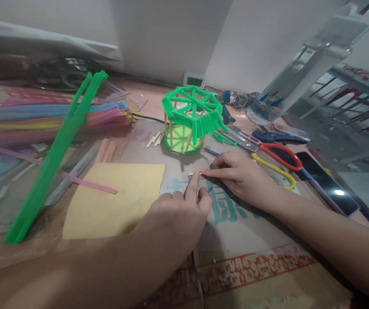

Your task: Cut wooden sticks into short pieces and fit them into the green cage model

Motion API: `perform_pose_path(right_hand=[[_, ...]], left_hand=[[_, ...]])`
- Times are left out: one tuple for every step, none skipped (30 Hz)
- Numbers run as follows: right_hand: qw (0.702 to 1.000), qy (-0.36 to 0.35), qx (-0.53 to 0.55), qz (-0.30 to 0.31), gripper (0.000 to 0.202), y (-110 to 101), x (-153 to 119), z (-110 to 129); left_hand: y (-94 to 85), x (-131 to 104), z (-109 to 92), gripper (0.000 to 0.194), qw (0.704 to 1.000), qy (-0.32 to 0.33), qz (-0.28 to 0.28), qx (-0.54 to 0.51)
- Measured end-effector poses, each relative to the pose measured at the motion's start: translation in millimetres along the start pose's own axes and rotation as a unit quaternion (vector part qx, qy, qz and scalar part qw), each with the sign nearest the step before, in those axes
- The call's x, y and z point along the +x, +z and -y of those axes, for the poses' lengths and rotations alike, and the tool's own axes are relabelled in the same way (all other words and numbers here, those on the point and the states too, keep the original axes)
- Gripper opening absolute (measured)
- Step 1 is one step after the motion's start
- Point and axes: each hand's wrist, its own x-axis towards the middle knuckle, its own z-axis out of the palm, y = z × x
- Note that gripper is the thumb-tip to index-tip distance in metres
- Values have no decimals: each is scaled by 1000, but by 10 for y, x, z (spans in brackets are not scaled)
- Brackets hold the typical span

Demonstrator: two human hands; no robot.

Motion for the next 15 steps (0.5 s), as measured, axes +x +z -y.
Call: perform_pose_path(right_hand=[[1000, 1, -1, 1, 29, 1, -2, 0], [1000, 2, -2, 3, 29, 2, -4, -1], [1000, 3, -3, 4, 29, 4, -5, -2], [1000, 2, -4, 3, 29, 6, -7, -3], [1000, -2, -4, 1, 29, 9, -7, -5], [1000, -7, -3, -3, 29, 11, -8, -6], [1000, -10, -1, -8, 29, 13, -9, -7], [1000, -12, 1, -11, 29, 14, -10, -8], [1000, -12, 2, -11, 29, 14, -11, -9], [1000, -12, 2, -11, 29, 13, -12, -10], [1000, -12, 0, -11, 29, 14, -13, -13], [1000, -14, -3, -12, 29, 15, -13, -16], [1000, -19, -6, -15, 29, 16, -13, -19], [999, -25, -8, -18, 29, 19, -12, -23], [999, -30, -10, -23, 29, 21, -10, -27]], left_hand=[[1, 1, 1, 41, 1000, 0, -2, 1], [4, 3, 2, 41, 1000, -1, -4, 3], [9, 4, 4, 40, 1000, 0, -7, 4], [15, 5, 6, 40, 1000, 0, -11, 6], [23, 5, 7, 39, 1000, 1, -15, 7], [33, 3, 8, 39, 1000, 1, -20, 10], [44, 0, 8, 39, 1000, 2, -27, 13], [57, -5, 7, 39, 999, 2, -36, 17], [71, -10, 6, 38, 999, 1, -46, 21], [85, -15, 5, 38, 998, 2, -56, 23], [97, -17, 4, 37, 998, 3, -64, 24], [107, -15, 6, 37, 998, 7, -64, 23], [112, -9, 9, 36, 998, 14, -60, 20], [110, 1, 13, 37, 999, 18, -48, 18], [101, 14, 18, 37, 999, 21, -29, 14]])
